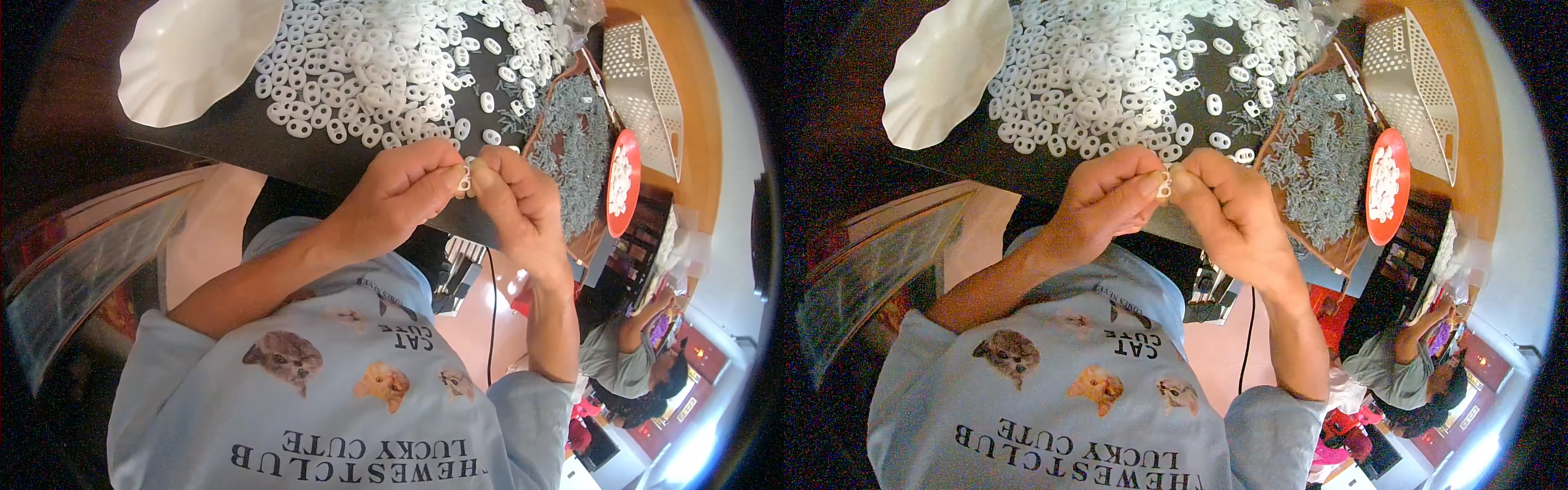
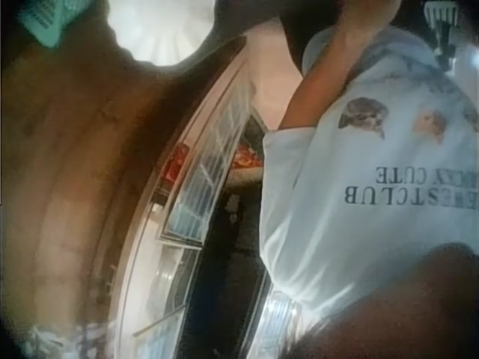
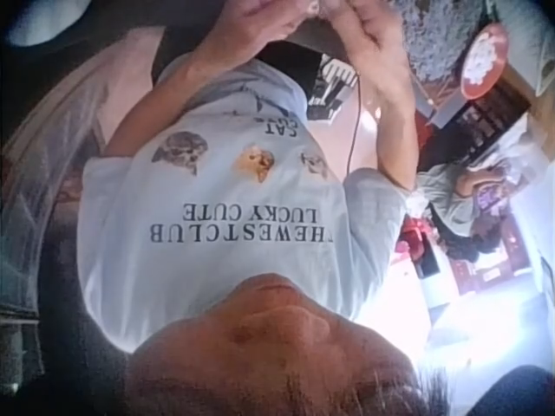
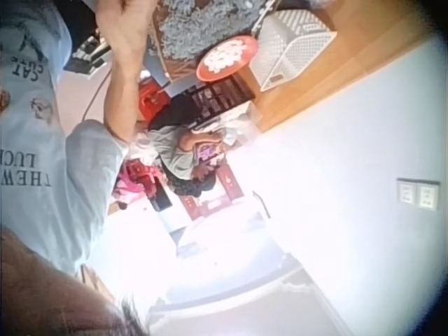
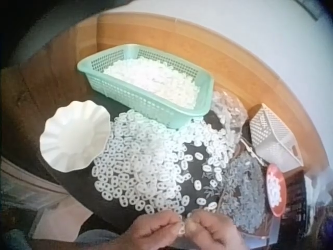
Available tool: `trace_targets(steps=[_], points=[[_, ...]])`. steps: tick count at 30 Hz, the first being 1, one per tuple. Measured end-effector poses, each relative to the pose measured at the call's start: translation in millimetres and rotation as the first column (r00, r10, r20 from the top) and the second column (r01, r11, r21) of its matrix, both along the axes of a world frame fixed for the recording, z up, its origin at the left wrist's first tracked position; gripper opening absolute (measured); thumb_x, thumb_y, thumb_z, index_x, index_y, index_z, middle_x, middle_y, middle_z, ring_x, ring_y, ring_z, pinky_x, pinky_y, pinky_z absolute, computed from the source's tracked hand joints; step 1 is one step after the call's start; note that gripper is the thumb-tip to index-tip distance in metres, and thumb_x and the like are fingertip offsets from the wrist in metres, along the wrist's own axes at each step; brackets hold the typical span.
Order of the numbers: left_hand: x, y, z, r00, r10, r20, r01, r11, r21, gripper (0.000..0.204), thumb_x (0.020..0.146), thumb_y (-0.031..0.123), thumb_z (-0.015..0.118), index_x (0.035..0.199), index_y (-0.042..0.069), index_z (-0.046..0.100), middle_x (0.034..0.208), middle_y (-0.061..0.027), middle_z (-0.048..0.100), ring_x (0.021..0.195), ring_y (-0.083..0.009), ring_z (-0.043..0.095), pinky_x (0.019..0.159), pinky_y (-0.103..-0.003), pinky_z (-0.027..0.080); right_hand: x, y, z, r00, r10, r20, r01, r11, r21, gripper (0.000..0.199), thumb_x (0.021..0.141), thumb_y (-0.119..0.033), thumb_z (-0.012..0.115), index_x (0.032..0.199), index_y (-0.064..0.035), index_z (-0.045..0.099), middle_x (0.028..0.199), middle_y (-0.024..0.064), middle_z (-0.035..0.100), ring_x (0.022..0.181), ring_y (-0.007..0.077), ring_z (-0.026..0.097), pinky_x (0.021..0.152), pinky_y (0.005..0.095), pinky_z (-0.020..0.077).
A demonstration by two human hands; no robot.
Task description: The recorder is manually assembling small white plastic tags by inserting grey plastic pins into them.
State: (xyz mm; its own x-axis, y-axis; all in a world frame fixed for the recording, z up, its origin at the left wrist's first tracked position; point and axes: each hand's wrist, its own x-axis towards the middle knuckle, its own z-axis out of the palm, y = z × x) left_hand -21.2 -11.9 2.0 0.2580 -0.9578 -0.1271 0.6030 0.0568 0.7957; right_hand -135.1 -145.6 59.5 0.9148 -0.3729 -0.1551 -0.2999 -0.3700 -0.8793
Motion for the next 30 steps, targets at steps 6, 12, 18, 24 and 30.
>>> trace_targets(steps=[6,12,18,24,30], points=[[-2.0,-0.7,-4.1,1.000,0.005,0.025,-0.004,0.999,-0.046,0.019,0.099,0.020,0.048,0.091,0.003,0.053,0.064,0.0056,0.038,0.052,-0.0022,0.029,0.045,-0.019,0.024,-4.7,-4.6,2.1,0.997,-0.077,0.007,0.076,0.992,0.099,0.014,0.094,-0.011,0.056,0.086,0.0001,0.056,0.068,0.0015,0.048,0.061,0.0084,0.042,0.053,0.0248,0.0356],[-3.1,-1.6,-2.6,1.000,0.018,0.003,-0.018,1.000,-0.012,0.019,0.097,0.018,0.051,0.084,0.004,0.054,0.065,0.0066,0.041,0.058,-0.0012,0.035,0.050,-0.019,0.029,-0.4,-6.9,-0.3,0.991,0.053,0.124,-0.046,0.997,-0.057,0.009,0.092,-0.007,0.058,0.087,0.0004,0.056,0.068,0.0041,0.049,0.060,0.0114,0.043,0.054,0.0269,0.0381],[-5.4,-1.2,-0.1,0.988,0.072,0.136,-0.075,0.997,0.015,0.018,0.097,0.016,0.051,0.084,0.003,0.053,0.066,0.0065,0.040,0.062,-0.0021,0.034,0.052,-0.022,0.031,3.0,7.4,0.4,0.991,0.059,0.121,-0.027,0.969,-0.247,0.011,0.092,-0.004,0.055,0.083,0.0008,0.053,0.069,0.0115,0.051,0.059,0.0219,0.050,0.054,0.0318,0.0408],[-5.7,-3.3,-4.2,0.964,0.082,0.253,-0.078,0.997,-0.026,0.018,0.098,0.020,0.049,0.089,0.006,0.055,0.065,0.0068,0.040,0.057,-0.0021,0.035,0.049,-0.019,0.030,1.0,19.4,-0.5,0.985,-0.037,0.166,0.096,0.926,-0.364,0.011,0.092,-0.004,0.055,0.082,0.0009,0.052,0.069,0.0115,0.051,0.058,0.0240,0.051,0.054,0.0343,0.0409],[-3.8,-3.7,-3.8,0.954,0.071,0.292,-0.065,0.997,-0.028,0.018,0.098,0.019,0.049,0.091,0.005,0.056,0.066,0.0068,0.042,0.059,-0.0018,0.036,0.052,-0.019,0.031,-4.6,-21.5,3.5,0.996,0.019,0.082,-0.010,0.994,-0.106,0.011,0.095,-0.010,0.054,0.090,-0.0009,0.056,0.073,0.0014,0.049,0.066,0.0079,0.043,0.059,0.0235,0.0364]])
